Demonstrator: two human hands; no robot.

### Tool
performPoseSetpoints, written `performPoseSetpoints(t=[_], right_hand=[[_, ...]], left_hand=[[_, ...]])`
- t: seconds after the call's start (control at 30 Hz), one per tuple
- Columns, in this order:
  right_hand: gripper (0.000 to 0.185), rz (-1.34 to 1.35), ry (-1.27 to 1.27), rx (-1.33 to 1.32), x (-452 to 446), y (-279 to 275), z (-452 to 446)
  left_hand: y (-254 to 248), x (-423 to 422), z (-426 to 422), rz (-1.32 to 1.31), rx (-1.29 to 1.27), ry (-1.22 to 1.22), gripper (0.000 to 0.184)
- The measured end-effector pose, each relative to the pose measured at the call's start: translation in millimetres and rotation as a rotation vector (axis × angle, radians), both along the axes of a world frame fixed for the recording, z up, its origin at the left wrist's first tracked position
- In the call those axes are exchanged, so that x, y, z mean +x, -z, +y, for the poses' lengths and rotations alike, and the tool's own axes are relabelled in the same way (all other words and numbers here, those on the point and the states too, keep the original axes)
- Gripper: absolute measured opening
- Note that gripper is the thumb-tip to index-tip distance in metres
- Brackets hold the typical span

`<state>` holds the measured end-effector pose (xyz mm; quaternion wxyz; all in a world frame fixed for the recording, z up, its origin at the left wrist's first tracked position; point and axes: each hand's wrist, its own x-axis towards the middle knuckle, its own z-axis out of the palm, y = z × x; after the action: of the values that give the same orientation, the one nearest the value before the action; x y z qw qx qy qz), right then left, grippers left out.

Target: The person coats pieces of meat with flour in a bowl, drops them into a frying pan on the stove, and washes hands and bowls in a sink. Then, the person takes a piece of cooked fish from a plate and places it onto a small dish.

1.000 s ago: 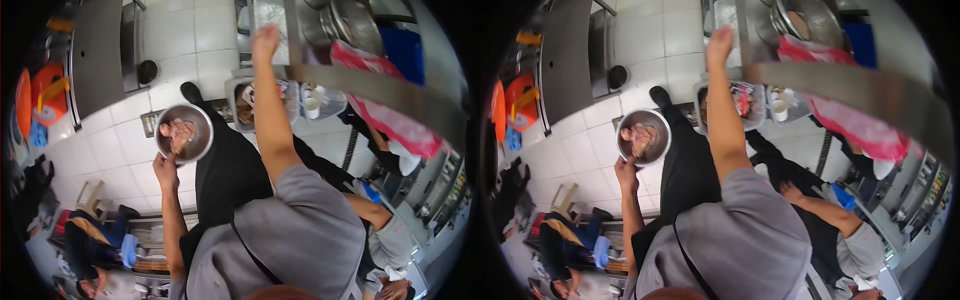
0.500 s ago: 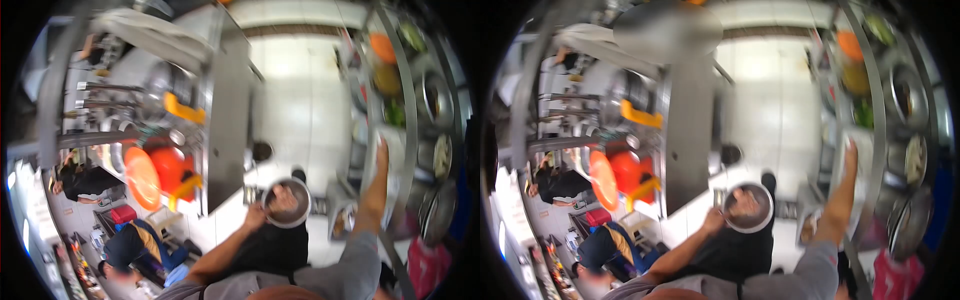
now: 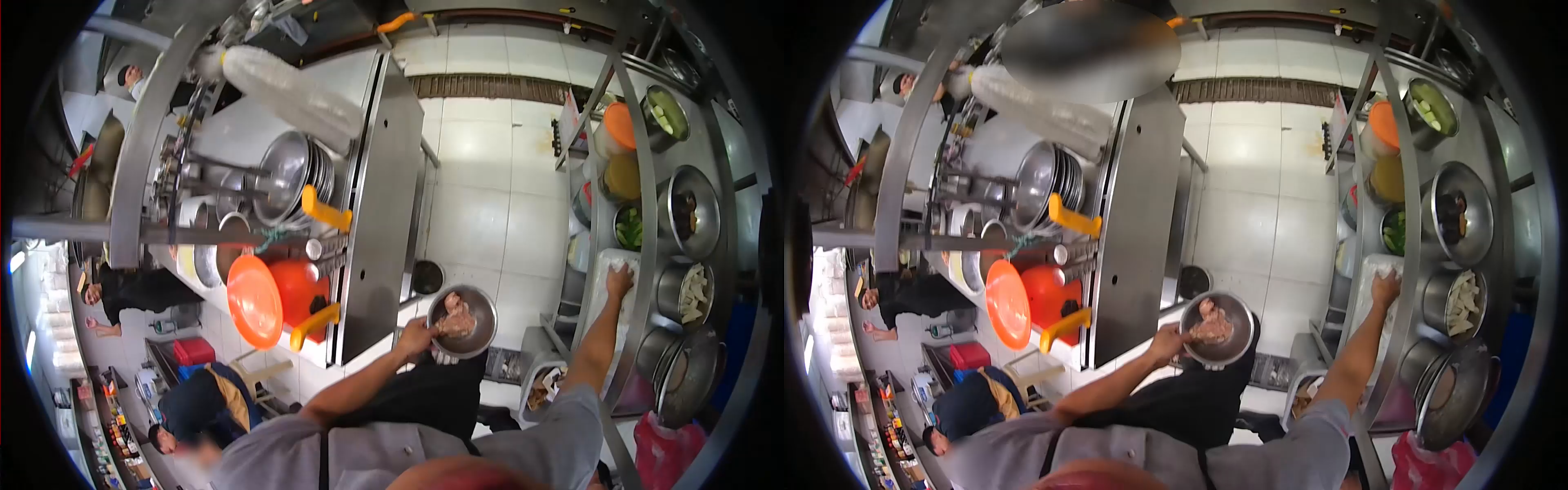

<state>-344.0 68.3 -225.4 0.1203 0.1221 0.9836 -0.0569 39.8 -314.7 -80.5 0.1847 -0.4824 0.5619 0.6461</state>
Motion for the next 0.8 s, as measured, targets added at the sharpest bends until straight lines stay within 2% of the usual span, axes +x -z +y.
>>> performPoseSetpoints(t=[0.03,0.07,0.13,0.2,0.23,0.27,0.33,0.43,0.5,0.57,0.6,0.63,0.7,0.77,0.8], right_hand=[[0.059,0.079,-0.063,0.005,-10.9,22.1,-3.1],[0.063,0.043,-0.005,-0.167,-15.4,33.1,-5.6],[0.064,0.112,-0.003,-0.310,-17.6,78.9,5.1],[0.064,0.080,0.075,-0.633,-25.5,116.3,15.9],[0.058,0.003,0.187,-0.750,-28.5,107.5,8.1],[0.054,0.006,0.296,-0.855,-16.5,74.0,-7.9],[0.051,-0.026,0.345,-1.020,-17.9,85.7,-2.4],[0.053,-0.050,0.306,-1.103,-11.7,66.4,1.2],[0.055,0.014,0.766,-1.240,-4.3,44.3,2.2],[0.054,0.059,0.778,-1.275,-7.5,66.9,11.4],[0.054,0.098,0.749,-1.326,-6.2,68.6,10.9],[0.053,0.120,0.725,-1.378,-5.7,67.6,12.3],[0.052,0.154,0.798,-1.488,7.9,60.9,19.9],[0.051,0.244,0.953,-1.722,18.1,42.2,17.6],[0.050,0.267,1.000,-1.846,23.5,19.4,4.1]], left_hand=[[5.3,-3.8,0.1,-0.052,-0.037,0.033,0.020],[5.1,-15.7,-2.6,-0.029,-0.030,0.010,0.020],[-3.5,-26.2,12.7,-0.028,-0.001,-0.045,0.020],[-10.4,-44.0,15.2,0.007,-0.014,-0.016,0.019],[-7.0,-49.5,17.0,0.019,-0.036,-0.081,0.019],[-0.2,-55.6,24.0,0.043,-0.014,-0.085,0.019],[18.0,-73.0,28.0,0.041,-0.041,-0.015,0.019],[23.7,-101.9,33.7,0.042,-0.071,0.026,0.019],[16.3,-120.6,35.6,0.064,-0.064,0.001,0.018],[37.3,-132.9,29.5,0.098,-0.046,0.081,0.027],[76.2,-130.5,27.0,0.096,-0.594,0.343,0.030],[84.9,-138.8,20.3,0.119,-0.643,0.426,0.026],[78.4,-164.6,-0.5,0.142,-0.467,0.407,0.019],[68.7,-191.6,5.2,0.133,-0.165,0.188,0.012],[68.8,-203.3,16.4,0.110,-0.098,0.114,0.008]])
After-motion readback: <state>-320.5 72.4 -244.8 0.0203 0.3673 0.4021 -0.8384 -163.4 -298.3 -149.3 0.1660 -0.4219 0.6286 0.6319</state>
